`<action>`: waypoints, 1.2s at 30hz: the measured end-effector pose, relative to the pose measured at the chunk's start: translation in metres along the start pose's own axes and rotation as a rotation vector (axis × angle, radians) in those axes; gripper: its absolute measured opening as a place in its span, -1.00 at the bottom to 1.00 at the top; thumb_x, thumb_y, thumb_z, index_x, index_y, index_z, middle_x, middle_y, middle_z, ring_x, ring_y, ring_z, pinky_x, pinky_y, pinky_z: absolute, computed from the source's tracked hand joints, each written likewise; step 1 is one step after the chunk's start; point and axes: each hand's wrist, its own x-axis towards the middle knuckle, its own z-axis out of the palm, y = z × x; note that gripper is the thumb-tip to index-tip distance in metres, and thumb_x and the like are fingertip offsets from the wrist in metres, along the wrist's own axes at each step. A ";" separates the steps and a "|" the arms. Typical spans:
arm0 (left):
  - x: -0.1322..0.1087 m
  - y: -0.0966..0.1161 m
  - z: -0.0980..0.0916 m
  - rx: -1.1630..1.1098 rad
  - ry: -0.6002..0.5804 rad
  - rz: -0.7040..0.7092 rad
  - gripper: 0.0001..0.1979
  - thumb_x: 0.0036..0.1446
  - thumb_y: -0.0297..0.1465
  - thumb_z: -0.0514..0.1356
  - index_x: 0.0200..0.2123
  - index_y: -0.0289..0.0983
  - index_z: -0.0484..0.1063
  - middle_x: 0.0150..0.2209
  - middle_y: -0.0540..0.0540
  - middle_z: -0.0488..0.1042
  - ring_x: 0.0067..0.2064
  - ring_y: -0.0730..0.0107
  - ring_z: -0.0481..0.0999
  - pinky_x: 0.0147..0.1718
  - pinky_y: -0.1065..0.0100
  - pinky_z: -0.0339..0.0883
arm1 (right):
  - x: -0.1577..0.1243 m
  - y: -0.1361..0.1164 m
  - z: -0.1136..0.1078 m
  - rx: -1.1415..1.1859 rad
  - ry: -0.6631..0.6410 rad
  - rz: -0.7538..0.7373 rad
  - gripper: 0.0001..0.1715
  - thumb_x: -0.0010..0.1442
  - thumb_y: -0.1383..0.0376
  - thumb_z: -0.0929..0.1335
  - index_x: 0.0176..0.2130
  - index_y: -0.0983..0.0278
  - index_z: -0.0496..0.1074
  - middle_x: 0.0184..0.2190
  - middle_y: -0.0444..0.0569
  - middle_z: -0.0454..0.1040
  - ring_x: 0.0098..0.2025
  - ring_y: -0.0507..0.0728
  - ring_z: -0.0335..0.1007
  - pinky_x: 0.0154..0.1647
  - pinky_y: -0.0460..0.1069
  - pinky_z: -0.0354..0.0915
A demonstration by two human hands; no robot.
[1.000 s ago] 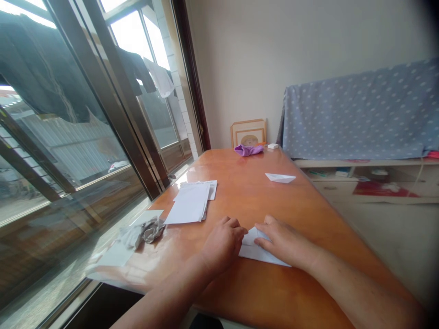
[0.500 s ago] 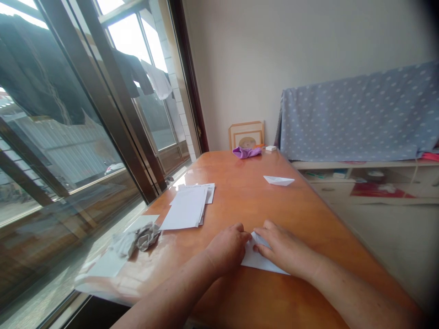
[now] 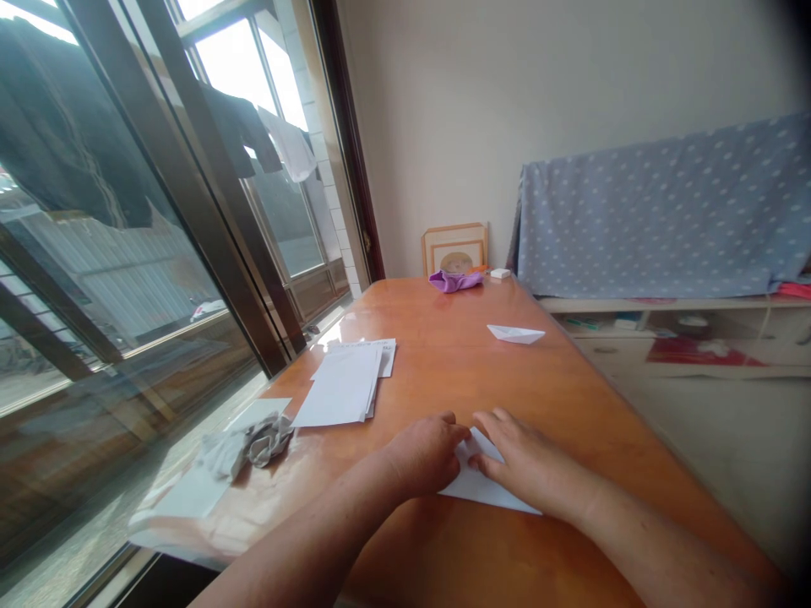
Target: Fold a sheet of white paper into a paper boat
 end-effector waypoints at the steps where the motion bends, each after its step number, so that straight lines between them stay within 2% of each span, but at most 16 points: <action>1: 0.000 0.000 0.000 0.006 -0.003 -0.001 -0.74 0.15 -0.46 0.12 -0.11 -0.18 0.48 -0.13 -0.11 0.45 -0.24 0.27 0.54 -0.23 0.34 0.42 | 0.000 0.000 0.000 0.001 0.001 0.000 -0.58 0.24 0.14 0.35 0.06 0.19 0.36 -0.05 0.08 0.41 0.00 0.28 0.40 0.01 0.07 0.24; 5: 0.002 0.001 -0.001 0.018 -0.008 -0.010 -0.73 0.14 -0.45 0.11 -0.09 -0.17 0.48 -0.14 -0.11 0.46 -0.24 0.24 0.54 -0.25 0.33 0.41 | 0.001 0.000 0.001 -0.004 0.004 0.004 -0.55 0.24 0.14 0.36 0.09 0.20 0.35 -0.03 0.10 0.41 0.03 0.29 0.40 0.04 0.08 0.23; 9: 0.004 0.002 -0.001 0.024 -0.010 -0.021 -0.71 0.19 -0.34 0.10 -0.05 -0.15 0.48 -0.15 -0.12 0.46 -0.27 0.19 0.55 -0.29 0.29 0.40 | 0.001 0.000 0.001 -0.009 0.013 0.000 -0.57 0.24 0.16 0.37 0.07 0.22 0.37 -0.04 0.10 0.41 0.02 0.29 0.41 0.03 0.07 0.22; 16: 0.011 0.003 -0.001 0.071 -0.054 -0.016 -0.58 0.21 -0.29 0.10 0.13 -0.14 0.40 -0.14 -0.17 0.44 -0.25 0.16 0.54 -0.30 0.28 0.39 | 0.000 0.000 0.001 0.002 0.026 -0.007 -0.71 0.22 0.17 0.39 -0.07 0.20 0.40 -0.11 0.04 0.42 -0.05 0.26 0.42 -0.07 0.04 0.21; 20: 0.008 0.003 0.004 0.056 -0.014 -0.026 -0.57 0.20 -0.34 0.09 0.15 -0.13 0.37 -0.15 -0.16 0.43 -0.24 0.15 0.53 -0.27 0.26 0.41 | 0.000 0.000 0.000 -0.006 0.028 -0.003 -0.77 0.21 0.18 0.39 -0.13 0.20 0.39 -0.13 0.03 0.41 -0.08 0.24 0.43 -0.11 0.02 0.19; 26: 0.002 0.000 0.012 -0.001 0.072 0.003 -0.55 0.10 -0.49 0.12 0.09 -0.18 0.38 -0.10 -0.15 0.43 -0.12 0.19 0.52 -0.07 0.25 0.40 | 0.001 0.004 0.003 0.005 0.028 -0.041 -0.75 0.22 0.18 0.38 -0.11 0.19 0.40 -0.15 0.00 0.39 -0.10 0.21 0.42 -0.12 0.01 0.18; 33: 0.002 0.002 0.008 0.029 0.042 0.006 -0.61 0.20 -0.40 0.09 0.09 -0.15 0.41 -0.15 -0.15 0.43 -0.21 0.16 0.52 -0.19 0.22 0.43 | 0.001 0.008 0.004 -0.001 0.013 -0.077 -0.75 0.26 0.13 0.34 -0.09 0.15 0.46 -0.21 -0.02 0.36 -0.18 0.19 0.42 -0.18 0.00 0.18; 36: 0.001 0.002 0.009 0.061 0.050 0.012 -0.63 0.23 -0.39 0.09 0.09 -0.16 0.41 -0.15 -0.16 0.42 -0.20 0.15 0.51 -0.17 0.21 0.42 | 0.001 0.009 0.004 -0.002 0.005 -0.086 -0.76 0.26 0.13 0.34 -0.11 0.13 0.48 -0.24 -0.03 0.35 -0.21 0.17 0.41 -0.21 -0.01 0.18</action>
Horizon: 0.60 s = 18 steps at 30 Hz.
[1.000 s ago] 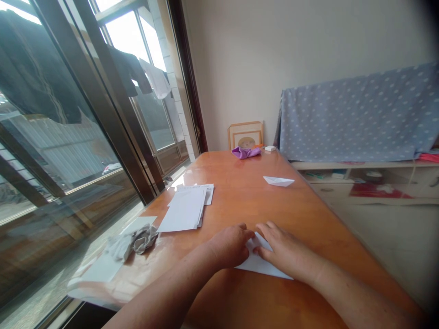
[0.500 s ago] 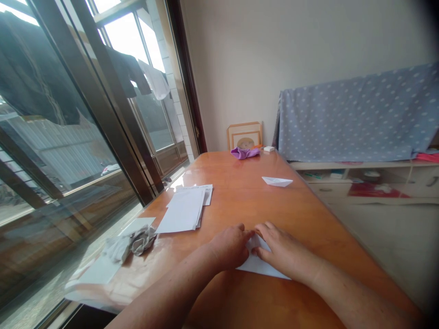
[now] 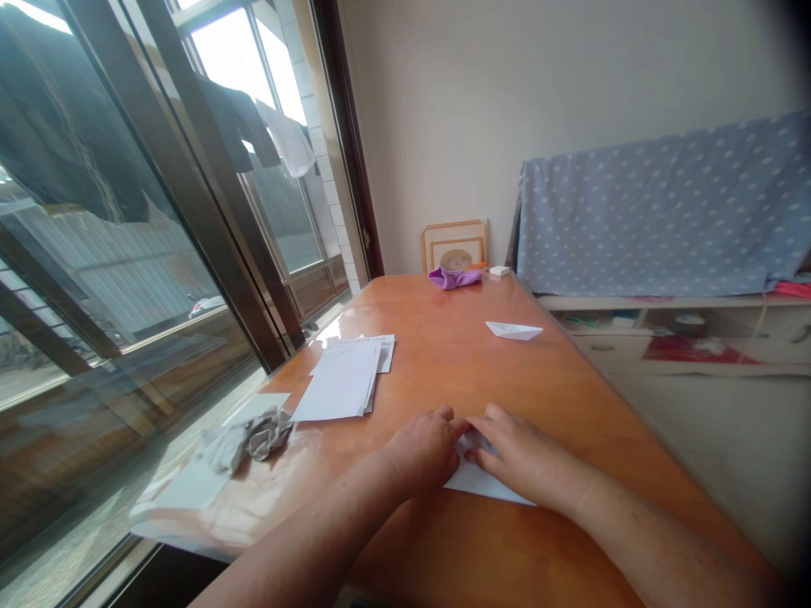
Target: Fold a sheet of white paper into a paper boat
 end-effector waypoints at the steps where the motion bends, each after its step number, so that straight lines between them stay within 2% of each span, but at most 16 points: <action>1: 0.000 0.000 0.000 0.011 0.003 0.004 -0.65 0.23 -0.40 0.09 0.07 -0.17 0.42 -0.15 -0.16 0.42 -0.19 0.15 0.51 -0.16 0.20 0.42 | 0.000 0.000 0.000 -0.001 -0.003 0.001 -0.77 0.26 0.12 0.34 -0.12 0.14 0.48 -0.25 -0.03 0.34 -0.22 0.17 0.41 -0.22 -0.01 0.18; 4: -0.002 -0.002 0.001 0.048 0.005 0.021 -0.71 0.22 -0.43 0.08 -0.02 -0.20 0.45 -0.17 -0.15 0.42 -0.19 0.16 0.51 -0.15 0.21 0.40 | 0.000 -0.001 0.000 -0.013 -0.011 0.011 -0.77 0.26 0.10 0.34 -0.19 0.17 0.49 -0.25 -0.02 0.34 -0.23 0.17 0.41 -0.24 -0.02 0.18; 8: -0.009 -0.004 -0.002 0.088 0.003 0.032 -0.73 0.17 -0.49 0.10 -0.08 -0.21 0.47 -0.18 -0.14 0.42 -0.21 0.18 0.50 -0.18 0.23 0.38 | 0.000 -0.001 -0.001 -0.007 -0.011 0.007 -0.70 0.28 0.05 0.32 -0.18 0.18 0.51 -0.23 0.00 0.35 -0.22 0.18 0.41 -0.20 0.00 0.21; 18: -0.041 -0.013 -0.004 0.092 0.031 0.025 -0.56 0.13 -0.57 0.08 0.04 -0.16 0.48 -0.19 -0.13 0.42 -0.26 0.23 0.47 -0.23 0.27 0.35 | -0.002 -0.003 -0.005 -0.010 -0.027 -0.006 -0.59 0.28 0.06 0.31 0.02 0.15 0.50 -0.15 0.05 0.40 -0.14 0.23 0.43 -0.07 0.04 0.25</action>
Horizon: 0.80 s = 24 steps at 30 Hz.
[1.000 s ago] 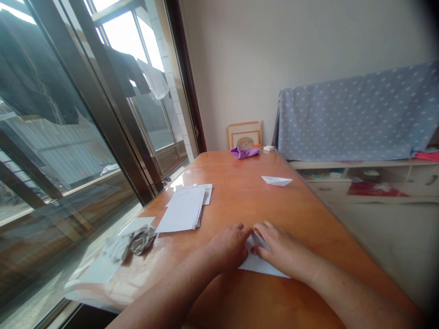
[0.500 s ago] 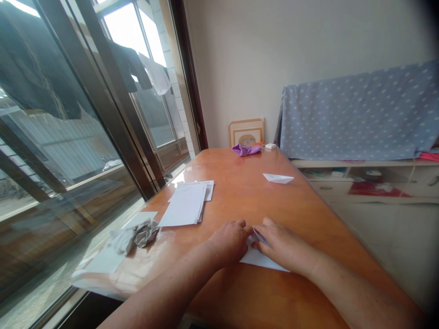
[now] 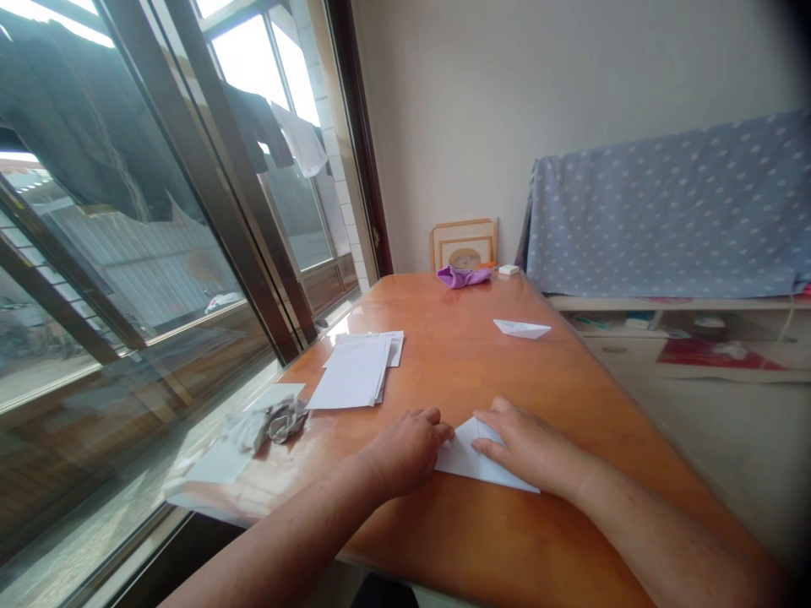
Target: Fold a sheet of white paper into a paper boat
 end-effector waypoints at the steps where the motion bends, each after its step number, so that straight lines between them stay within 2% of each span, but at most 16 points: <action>1: -0.003 -0.001 0.001 0.009 0.005 0.002 -0.58 0.14 -0.56 0.08 0.03 -0.16 0.48 -0.19 -0.13 0.42 -0.26 0.22 0.46 -0.21 0.26 0.35 | 0.000 0.000 0.000 -0.002 0.003 -0.001 -0.59 0.28 0.06 0.31 0.04 0.15 0.50 -0.14 0.06 0.40 -0.13 0.24 0.43 -0.06 0.04 0.25; 9: -0.021 -0.002 -0.001 0.037 0.029 0.006 -0.74 0.29 -0.45 0.05 -0.08 -0.17 0.50 -0.21 -0.14 0.42 -0.24 0.20 0.45 -0.15 0.23 0.34 | 0.002 0.006 0.008 -0.026 0.023 -0.008 -0.55 0.27 0.02 0.32 0.05 0.16 0.50 -0.14 0.05 0.41 -0.14 0.22 0.45 -0.05 0.03 0.27; 15: -0.036 0.000 -0.006 0.054 0.031 -0.028 -0.80 0.25 -0.47 0.08 -0.20 -0.19 0.50 -0.23 -0.13 0.41 -0.23 0.19 0.44 -0.20 0.25 0.32 | 0.003 0.008 0.011 -0.036 0.032 0.000 -0.55 0.27 0.02 0.32 0.04 0.18 0.49 -0.13 0.06 0.41 -0.15 0.22 0.45 -0.06 0.02 0.27; 20: -0.040 -0.004 -0.008 -0.147 0.034 -0.070 -0.83 0.23 -0.46 0.08 -0.29 -0.23 0.49 -0.23 -0.11 0.43 -0.26 0.31 0.46 -0.25 0.35 0.32 | 0.002 0.005 0.009 -0.025 0.031 -0.009 -0.58 0.28 0.06 0.32 0.02 0.20 0.51 -0.12 0.07 0.41 -0.13 0.23 0.44 -0.04 0.04 0.26; 24: -0.022 -0.007 -0.001 -0.361 0.106 -0.223 -0.80 0.11 -0.52 0.10 -0.28 -0.24 0.52 -0.22 -0.09 0.49 -0.25 0.33 0.49 -0.24 0.38 0.33 | 0.000 0.005 0.007 0.010 0.041 -0.014 -0.60 0.27 0.09 0.34 0.03 0.19 0.50 -0.11 0.07 0.42 -0.12 0.23 0.43 -0.04 0.03 0.25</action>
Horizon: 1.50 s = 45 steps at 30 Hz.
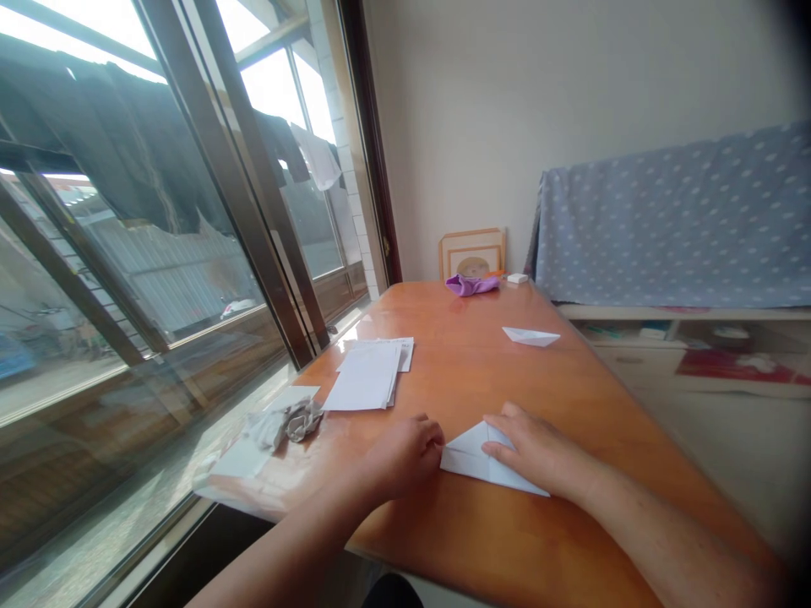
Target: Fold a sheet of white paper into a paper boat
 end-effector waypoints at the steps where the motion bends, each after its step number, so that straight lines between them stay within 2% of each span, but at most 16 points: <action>1: 0.006 0.001 0.003 -0.017 0.015 -0.023 -0.78 0.09 -0.53 0.10 -0.26 -0.24 0.52 -0.22 -0.09 0.51 -0.23 0.31 0.49 -0.23 0.37 0.33 | 0.000 0.000 -0.001 0.009 0.001 -0.002 -0.60 0.26 0.09 0.34 0.03 0.18 0.50 -0.11 0.06 0.42 -0.12 0.22 0.43 -0.04 0.03 0.25; 6: 0.040 0.010 0.012 -0.072 0.002 -0.084 -0.75 0.10 -0.46 0.11 -0.18 -0.25 0.53 -0.21 -0.10 0.57 -0.22 0.26 0.52 -0.30 0.36 0.33 | 0.005 0.005 -0.004 0.064 0.015 -0.019 -0.71 0.31 0.19 0.28 -0.08 0.19 0.53 -0.22 0.02 0.45 -0.20 0.18 0.41 -0.12 0.00 0.25; 10: 0.063 0.017 0.015 -0.096 -0.044 -0.133 -0.78 0.12 -0.35 0.14 -0.22 -0.25 0.54 -0.27 -0.11 0.59 -0.30 0.26 0.53 -0.41 0.38 0.27 | 0.011 0.015 -0.001 0.129 0.051 -0.008 -0.70 0.32 0.27 0.22 -0.18 0.19 0.54 -0.26 -0.02 0.49 -0.21 0.16 0.40 -0.14 0.00 0.25; 14: 0.076 0.022 0.016 -0.085 -0.089 -0.141 -0.76 -0.01 -0.27 0.27 -0.25 -0.21 0.53 -0.31 -0.08 0.57 -0.32 0.23 0.51 -0.41 0.37 0.24 | 0.014 0.022 0.001 0.169 0.081 0.009 -0.73 0.27 0.29 0.25 -0.21 0.21 0.54 -0.29 -0.03 0.51 -0.23 0.15 0.41 -0.18 -0.01 0.24; 19: 0.079 0.024 0.017 -0.081 -0.114 -0.140 -0.78 -0.08 -0.29 0.30 -0.30 -0.19 0.49 -0.33 -0.04 0.55 -0.30 0.22 0.49 -0.31 0.34 0.25 | 0.016 0.022 0.000 0.201 0.104 0.048 -0.76 0.20 0.32 0.27 -0.23 0.21 0.54 -0.33 -0.06 0.53 -0.28 0.13 0.41 -0.24 -0.02 0.24; 25: 0.076 0.024 0.019 -0.134 -0.119 -0.137 -0.80 -0.06 -0.30 0.30 -0.30 -0.19 0.47 -0.31 -0.03 0.54 -0.26 0.22 0.47 -0.26 0.33 0.23 | 0.018 0.022 0.003 0.288 0.139 0.142 -0.74 0.21 0.23 0.29 -0.19 0.22 0.54 -0.34 -0.06 0.55 -0.29 0.15 0.43 -0.26 -0.01 0.27; 32: 0.071 0.021 0.026 -0.254 -0.122 -0.106 -0.81 -0.05 -0.40 0.26 -0.28 -0.20 0.43 -0.30 0.00 0.50 -0.28 0.33 0.43 -0.34 0.41 0.20 | 0.016 0.026 0.009 0.501 0.101 0.273 -0.62 0.20 0.15 0.34 -0.01 0.23 0.44 -0.28 -0.04 0.56 -0.27 0.15 0.46 -0.27 -0.01 0.30; 35: 0.072 0.016 0.031 -0.519 -0.097 -0.106 -0.76 -0.01 -0.43 0.24 -0.20 -0.23 0.40 -0.32 0.01 0.44 -0.34 0.42 0.38 -0.41 0.45 0.18 | 0.015 0.020 0.006 0.659 0.088 0.292 -0.59 0.23 0.09 0.34 0.01 0.24 0.41 -0.29 -0.06 0.54 -0.29 0.13 0.45 -0.31 -0.03 0.30; 39: 0.075 0.009 0.028 -0.996 -0.005 -0.151 -0.73 0.02 -0.37 0.28 -0.17 -0.27 0.40 -0.36 0.03 0.38 -0.41 0.51 0.33 -0.45 0.48 0.15 | 0.013 0.011 -0.001 0.868 0.011 0.267 -0.57 0.27 -0.05 0.31 -0.24 0.27 0.42 -0.44 -0.13 0.42 -0.45 0.05 0.30 -0.47 -0.07 0.16; 42: 0.076 0.007 0.022 -1.131 -0.035 -0.180 -0.67 -0.02 -0.28 0.35 -0.21 -0.30 0.44 -0.34 -0.01 0.43 -0.39 0.48 0.37 -0.43 0.46 0.18 | 0.012 0.010 -0.003 0.948 -0.042 0.275 -0.52 0.25 -0.10 0.32 -0.35 0.25 0.36 -0.56 -0.22 0.27 -0.55 -0.01 0.12 -0.53 -0.09 0.03; 45: 0.076 0.008 0.020 -1.163 -0.080 -0.196 -0.60 -0.02 -0.12 0.37 -0.26 -0.32 0.48 -0.39 -0.01 0.44 -0.42 0.47 0.36 -0.45 0.45 0.17 | 0.010 0.010 -0.002 0.957 -0.045 0.248 -0.52 0.23 -0.10 0.34 -0.38 0.24 0.31 -0.56 -0.24 0.20 -0.55 -0.02 0.05 -0.54 -0.10 -0.01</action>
